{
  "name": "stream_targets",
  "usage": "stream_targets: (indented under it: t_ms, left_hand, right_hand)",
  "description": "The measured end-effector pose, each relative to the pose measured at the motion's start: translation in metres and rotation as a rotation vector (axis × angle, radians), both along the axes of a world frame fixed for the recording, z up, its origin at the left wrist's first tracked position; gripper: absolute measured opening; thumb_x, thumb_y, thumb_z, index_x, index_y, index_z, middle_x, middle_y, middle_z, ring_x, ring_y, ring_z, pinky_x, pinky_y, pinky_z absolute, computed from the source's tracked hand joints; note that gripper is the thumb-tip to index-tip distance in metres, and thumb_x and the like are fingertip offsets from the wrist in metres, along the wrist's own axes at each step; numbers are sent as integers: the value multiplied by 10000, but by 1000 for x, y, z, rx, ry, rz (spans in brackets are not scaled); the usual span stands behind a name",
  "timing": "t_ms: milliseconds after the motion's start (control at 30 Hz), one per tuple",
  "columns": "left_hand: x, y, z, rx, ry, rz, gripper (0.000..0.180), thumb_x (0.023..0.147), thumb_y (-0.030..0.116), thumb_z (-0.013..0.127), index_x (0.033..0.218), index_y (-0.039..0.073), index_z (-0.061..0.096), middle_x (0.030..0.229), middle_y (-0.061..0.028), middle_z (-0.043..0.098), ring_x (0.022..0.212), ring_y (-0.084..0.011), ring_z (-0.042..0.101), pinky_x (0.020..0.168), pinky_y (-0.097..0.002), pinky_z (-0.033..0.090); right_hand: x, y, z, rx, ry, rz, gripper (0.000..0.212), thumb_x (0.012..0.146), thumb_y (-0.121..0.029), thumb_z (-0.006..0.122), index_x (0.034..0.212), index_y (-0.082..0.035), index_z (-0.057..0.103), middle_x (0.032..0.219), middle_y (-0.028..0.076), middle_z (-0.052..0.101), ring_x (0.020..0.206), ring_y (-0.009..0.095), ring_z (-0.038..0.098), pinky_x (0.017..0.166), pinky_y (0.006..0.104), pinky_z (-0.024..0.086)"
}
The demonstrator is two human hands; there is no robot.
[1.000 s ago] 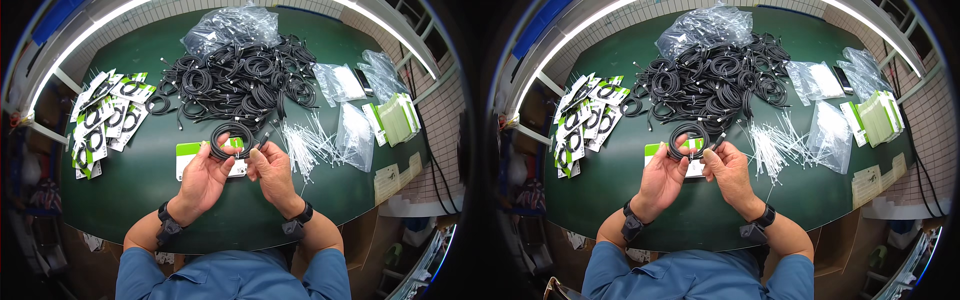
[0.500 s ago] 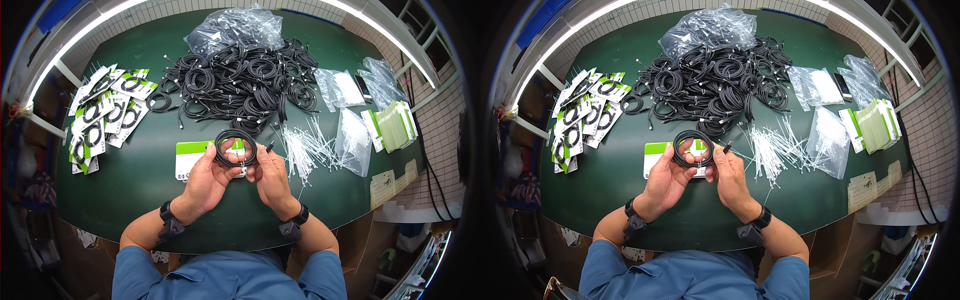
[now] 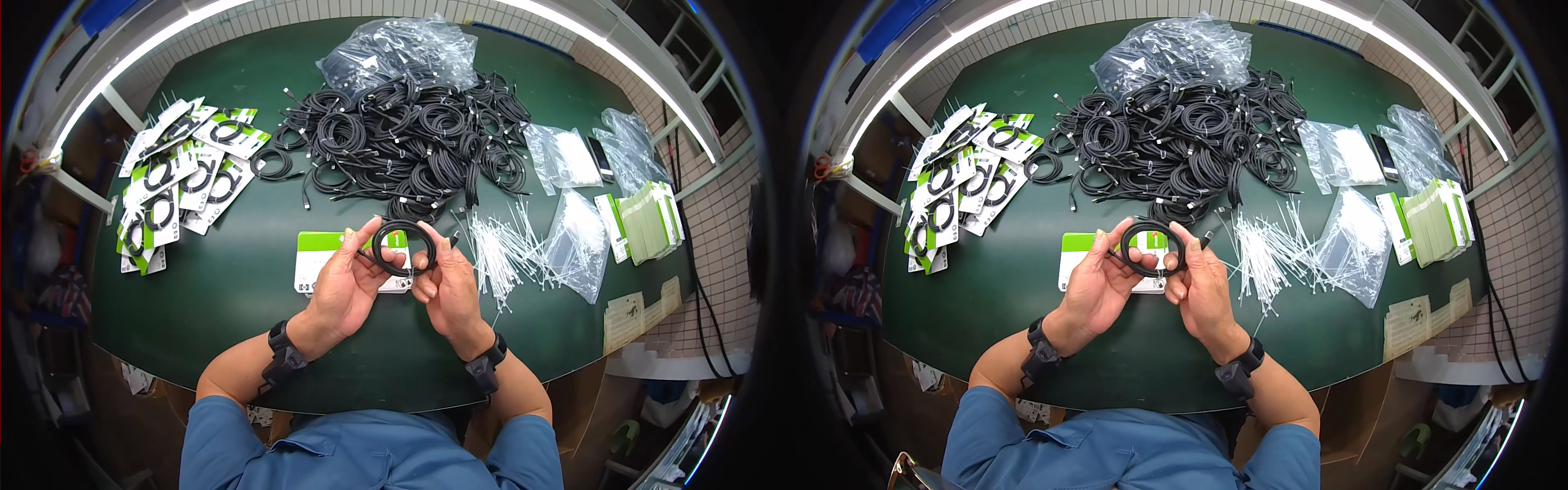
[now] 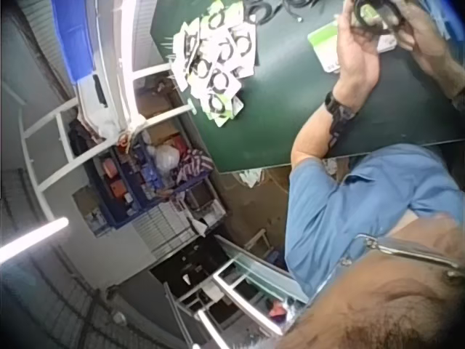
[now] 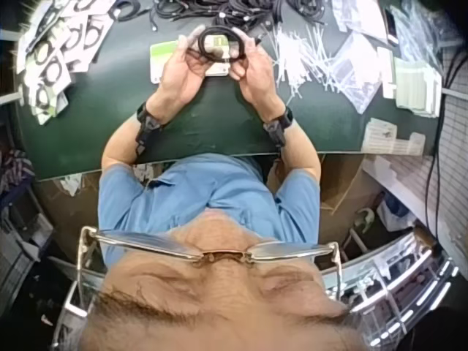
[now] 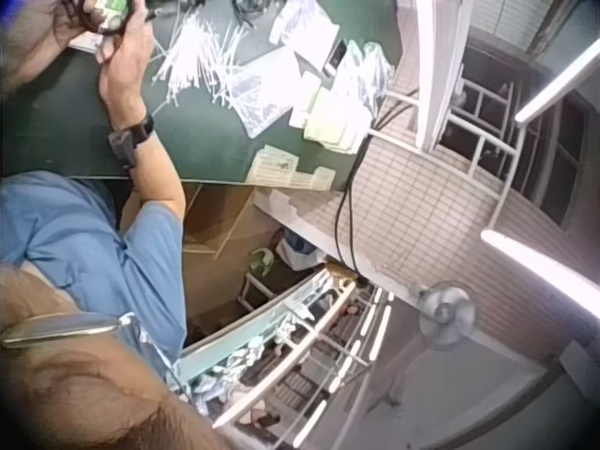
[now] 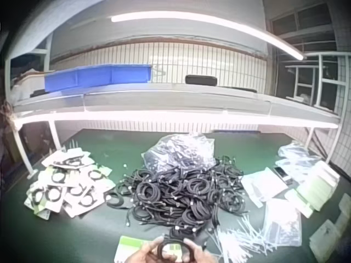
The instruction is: Packaging coiled cables into retail display cards and preparing them for shipping.
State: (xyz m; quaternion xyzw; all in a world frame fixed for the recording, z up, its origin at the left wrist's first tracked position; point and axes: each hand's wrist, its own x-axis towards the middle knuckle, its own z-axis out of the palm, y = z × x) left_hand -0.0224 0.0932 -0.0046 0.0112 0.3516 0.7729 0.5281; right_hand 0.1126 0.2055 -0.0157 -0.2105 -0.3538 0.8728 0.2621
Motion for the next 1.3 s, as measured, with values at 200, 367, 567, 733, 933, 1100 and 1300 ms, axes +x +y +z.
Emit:
stream_targets:
  t_ms: [200,367,567,733,933,1100,1300]
  left_hand:
    - [-26,-5,-22,328,-64,-133,533,1140,436,383,1471,37,509,822,-41,649,734,-136,638,802,-353,553]
    - [-34,-1,9,-41,653,-255,503,1143,399,413,1451,23,543,722,-12,602,590,-83,558,644,-250,492]
    - [-27,0,7,-46,716,-296,348,1061,165,575,1362,-4,614,739,-4,595,620,-63,558,584,-200,443]
    - [-27,1,7,-62,860,-259,434,903,-33,674,1330,-6,600,742,7,581,598,-59,523,594,-212,448]
    - [-14,-5,9,65,328,-90,452,869,-62,696,1296,3,561,743,18,570,588,-54,487,586,-222,442]
    - [-18,-5,18,7,384,-112,416,860,-87,685,1248,4,563,747,10,581,579,-51,493,554,-226,422]
    - [-34,0,-5,-144,900,-250,362,823,-58,724,1168,0,632,700,18,600,595,-45,536,548,-251,439]
  right_hand:
    - [2,-12,6,496,-174,93,467,1145,-347,433,1494,-49,515,829,-32,530,575,19,403,497,201,359]
    - [2,-6,10,569,-204,104,436,1140,-339,454,1426,-33,571,785,-42,503,586,10,407,490,200,355]
    - [4,2,5,727,-262,208,349,1128,-342,489,1165,-25,631,785,-20,551,613,42,465,544,208,391]
    - [3,11,24,993,-323,337,344,1118,-360,510,1028,-36,586,770,-22,527,600,56,474,547,213,415]
    - [7,13,22,540,-200,500,323,1111,-325,520,980,-39,592,806,-5,572,620,67,526,551,225,430]
    - [7,7,18,411,-207,387,321,1106,-296,511,954,-32,610,833,8,594,622,75,550,559,231,436]
    - [6,19,8,549,-264,546,343,1111,-294,487,945,-29,627,844,10,602,636,72,556,579,228,439]
